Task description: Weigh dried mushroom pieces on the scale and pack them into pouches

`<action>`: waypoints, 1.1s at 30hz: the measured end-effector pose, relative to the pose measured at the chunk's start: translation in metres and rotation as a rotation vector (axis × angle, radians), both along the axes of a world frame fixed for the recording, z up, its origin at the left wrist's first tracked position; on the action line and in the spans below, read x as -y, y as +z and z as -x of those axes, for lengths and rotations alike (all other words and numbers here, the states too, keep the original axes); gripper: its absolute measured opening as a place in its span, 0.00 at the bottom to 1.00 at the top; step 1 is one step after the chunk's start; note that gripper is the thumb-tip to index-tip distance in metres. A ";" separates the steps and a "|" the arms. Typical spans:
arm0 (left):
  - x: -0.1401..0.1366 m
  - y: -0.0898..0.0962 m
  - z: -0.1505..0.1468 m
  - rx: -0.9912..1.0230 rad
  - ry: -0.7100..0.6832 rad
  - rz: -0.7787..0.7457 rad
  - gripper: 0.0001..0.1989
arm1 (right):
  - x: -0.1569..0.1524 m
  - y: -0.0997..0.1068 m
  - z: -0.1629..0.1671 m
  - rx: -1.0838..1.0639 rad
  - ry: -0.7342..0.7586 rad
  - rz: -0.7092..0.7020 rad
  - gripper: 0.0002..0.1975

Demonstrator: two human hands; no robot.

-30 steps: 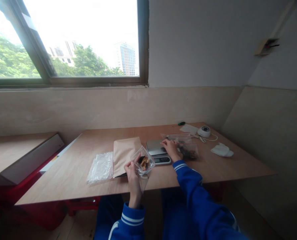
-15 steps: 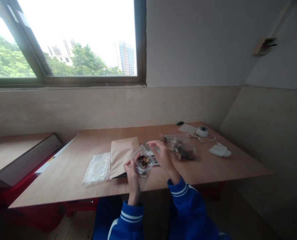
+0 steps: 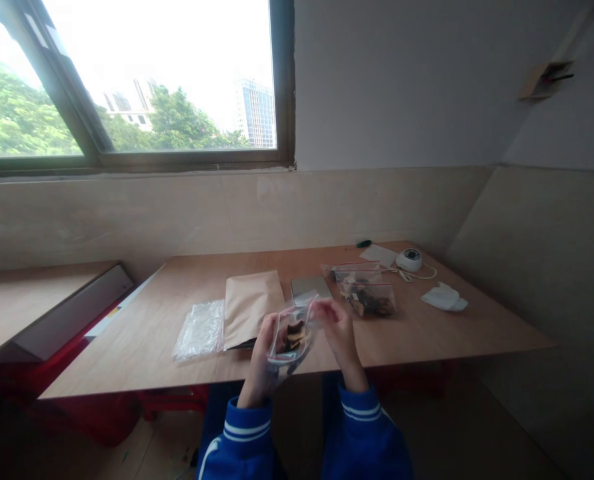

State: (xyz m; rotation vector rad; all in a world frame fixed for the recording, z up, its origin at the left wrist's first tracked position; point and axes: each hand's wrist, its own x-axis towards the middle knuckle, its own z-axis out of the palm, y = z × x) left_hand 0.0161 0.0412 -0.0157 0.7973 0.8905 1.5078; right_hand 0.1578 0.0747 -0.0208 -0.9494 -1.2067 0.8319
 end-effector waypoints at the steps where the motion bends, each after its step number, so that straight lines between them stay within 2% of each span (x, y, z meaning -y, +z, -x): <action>1: 0.000 -0.002 0.003 0.031 -0.056 0.005 0.25 | 0.002 -0.002 0.000 -0.048 -0.101 0.015 0.15; 3: 0.001 -0.006 0.008 0.083 -0.184 -0.009 0.30 | 0.005 -0.006 0.000 -0.117 -0.282 0.049 0.16; 4: 0.002 -0.006 0.011 0.068 -0.191 -0.026 0.30 | 0.006 -0.008 0.000 -0.132 -0.343 0.061 0.16; 6: 0.003 -0.006 0.013 -0.042 -0.162 -0.052 0.27 | 0.008 -0.008 0.001 -0.134 -0.387 0.063 0.17; 8: 0.004 -0.005 0.013 -0.152 -0.112 -0.048 0.22 | 0.010 -0.007 0.003 -0.132 -0.359 0.042 0.17; 13: 0.005 -0.005 0.012 -0.220 0.240 -0.058 0.19 | 0.018 -0.008 0.009 -0.078 -0.252 -0.008 0.17; 16: 0.009 -0.002 0.012 -0.294 0.360 -0.050 0.20 | 0.022 -0.016 0.014 -0.097 -0.137 0.039 0.18; 19: 0.016 0.008 0.014 -0.439 0.540 -0.049 0.18 | 0.028 -0.021 0.015 -0.143 -0.030 0.101 0.19; 21: 0.020 0.013 0.017 -0.548 0.663 -0.098 0.17 | 0.033 -0.019 0.011 -0.144 0.017 0.100 0.18; 22: 0.021 0.015 0.017 -0.604 0.679 -0.133 0.16 | 0.036 -0.017 0.009 -0.134 0.028 0.090 0.17; 24: 0.022 0.018 0.017 -0.751 0.561 -0.221 0.15 | 0.042 -0.011 0.003 -0.093 0.024 0.061 0.16; 27: 0.023 0.021 0.008 -0.944 0.259 -0.348 0.13 | 0.047 -0.005 -0.005 -0.021 0.028 0.035 0.15; 28: 0.023 0.023 0.004 -0.937 0.250 -0.355 0.13 | 0.047 -0.004 -0.008 -0.037 0.005 0.030 0.15; 29: 0.023 0.024 0.000 -0.890 0.302 -0.332 0.14 | 0.047 -0.004 -0.009 -0.076 -0.033 0.029 0.15; 31: 0.024 0.027 -0.005 -0.743 0.485 -0.230 0.15 | 0.045 -0.005 -0.012 -0.179 -0.123 0.028 0.15; 33: 0.025 0.028 -0.006 -0.642 0.623 -0.152 0.16 | 0.043 -0.008 -0.012 -0.241 -0.143 0.030 0.15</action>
